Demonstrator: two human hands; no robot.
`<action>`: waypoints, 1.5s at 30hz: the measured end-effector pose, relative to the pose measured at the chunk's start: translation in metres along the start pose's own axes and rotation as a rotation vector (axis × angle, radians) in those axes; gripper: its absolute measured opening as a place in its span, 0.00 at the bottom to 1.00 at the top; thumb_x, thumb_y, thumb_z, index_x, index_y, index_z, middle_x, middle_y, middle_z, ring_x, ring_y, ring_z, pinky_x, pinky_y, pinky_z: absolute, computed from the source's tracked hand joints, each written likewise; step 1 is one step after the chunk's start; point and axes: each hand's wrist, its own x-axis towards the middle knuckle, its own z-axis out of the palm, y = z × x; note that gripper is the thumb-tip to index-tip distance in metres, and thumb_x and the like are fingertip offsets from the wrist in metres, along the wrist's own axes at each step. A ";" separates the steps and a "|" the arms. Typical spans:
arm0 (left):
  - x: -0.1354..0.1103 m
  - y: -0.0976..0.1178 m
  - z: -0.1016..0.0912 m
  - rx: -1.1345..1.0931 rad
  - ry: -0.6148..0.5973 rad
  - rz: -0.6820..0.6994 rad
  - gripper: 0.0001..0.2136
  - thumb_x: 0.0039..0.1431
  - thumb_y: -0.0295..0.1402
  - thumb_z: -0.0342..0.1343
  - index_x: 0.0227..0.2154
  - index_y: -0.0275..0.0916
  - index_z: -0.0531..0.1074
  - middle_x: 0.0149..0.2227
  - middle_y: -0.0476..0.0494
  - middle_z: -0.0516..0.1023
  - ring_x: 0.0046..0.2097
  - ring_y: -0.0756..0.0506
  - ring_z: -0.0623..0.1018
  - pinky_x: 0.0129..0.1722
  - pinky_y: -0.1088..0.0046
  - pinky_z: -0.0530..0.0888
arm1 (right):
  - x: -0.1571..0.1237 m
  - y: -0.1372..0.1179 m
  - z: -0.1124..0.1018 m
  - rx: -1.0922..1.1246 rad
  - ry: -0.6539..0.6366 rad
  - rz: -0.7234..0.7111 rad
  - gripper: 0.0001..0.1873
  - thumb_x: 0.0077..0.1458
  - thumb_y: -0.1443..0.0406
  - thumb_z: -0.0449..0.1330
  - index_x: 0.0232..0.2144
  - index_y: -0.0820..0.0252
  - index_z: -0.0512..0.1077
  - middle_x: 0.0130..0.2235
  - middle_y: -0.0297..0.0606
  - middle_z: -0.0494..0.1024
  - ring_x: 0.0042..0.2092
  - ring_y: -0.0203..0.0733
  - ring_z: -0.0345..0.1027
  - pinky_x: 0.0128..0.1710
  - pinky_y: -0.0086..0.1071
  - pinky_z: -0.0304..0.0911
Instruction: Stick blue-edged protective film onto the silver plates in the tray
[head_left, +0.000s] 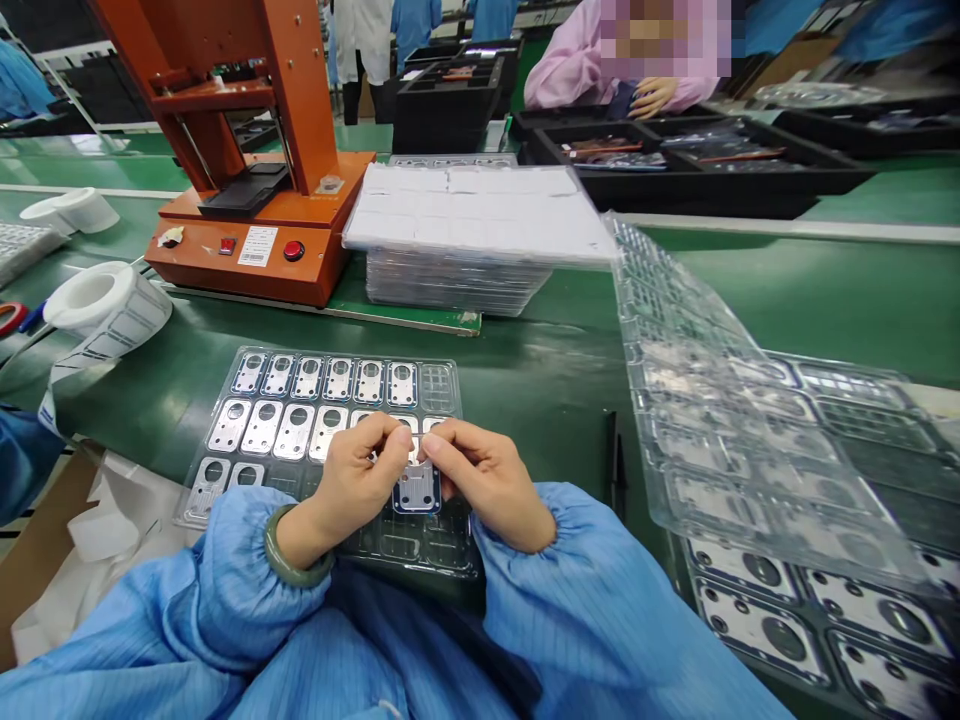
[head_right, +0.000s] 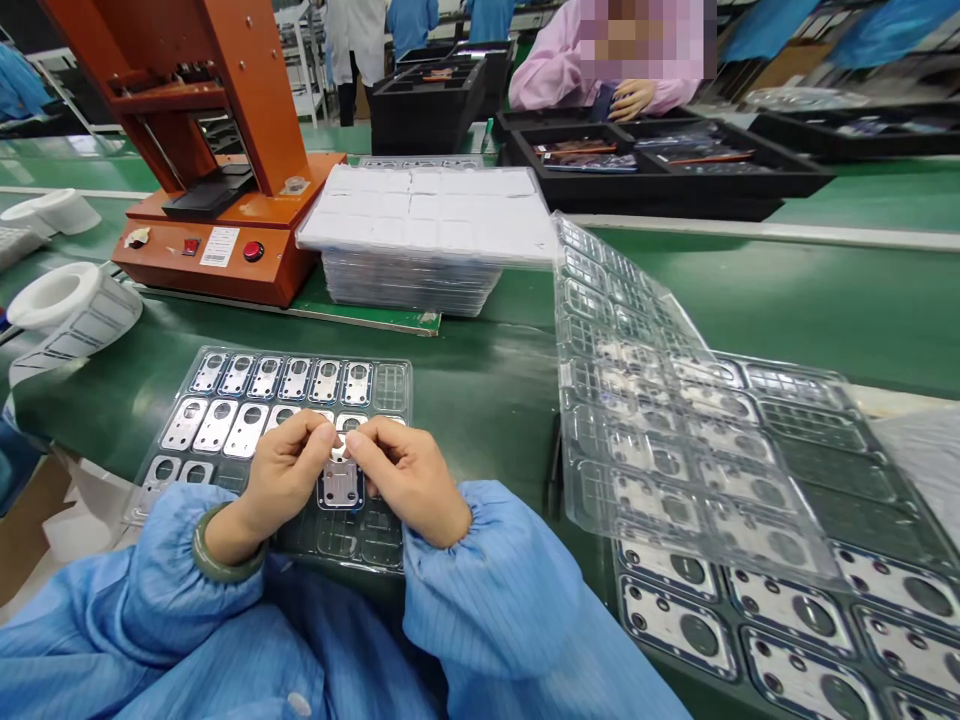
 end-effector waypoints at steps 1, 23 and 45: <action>0.000 0.000 0.000 -0.005 -0.005 -0.008 0.13 0.62 0.35 0.48 0.24 0.35 0.68 0.20 0.51 0.67 0.22 0.57 0.64 0.22 0.81 0.62 | 0.000 0.000 0.000 0.009 0.012 -0.003 0.21 0.55 0.52 0.56 0.23 0.64 0.65 0.21 0.30 0.63 0.21 0.26 0.57 0.21 0.22 0.55; -0.002 0.001 0.000 -0.079 -0.040 -0.063 0.14 0.62 0.37 0.47 0.24 0.34 0.68 0.21 0.49 0.70 0.22 0.56 0.67 0.23 0.82 0.65 | -0.001 0.001 -0.002 0.014 0.011 -0.025 0.23 0.56 0.51 0.53 0.22 0.65 0.65 0.20 0.31 0.63 0.22 0.27 0.57 0.23 0.24 0.54; -0.003 -0.001 -0.001 -0.141 -0.055 -0.194 0.17 0.62 0.41 0.47 0.25 0.34 0.67 0.17 0.53 0.62 0.18 0.57 0.62 0.19 0.82 0.60 | 0.000 0.002 -0.002 -0.010 0.096 -0.003 0.19 0.56 0.53 0.55 0.24 0.64 0.65 0.19 0.30 0.63 0.20 0.26 0.57 0.21 0.23 0.53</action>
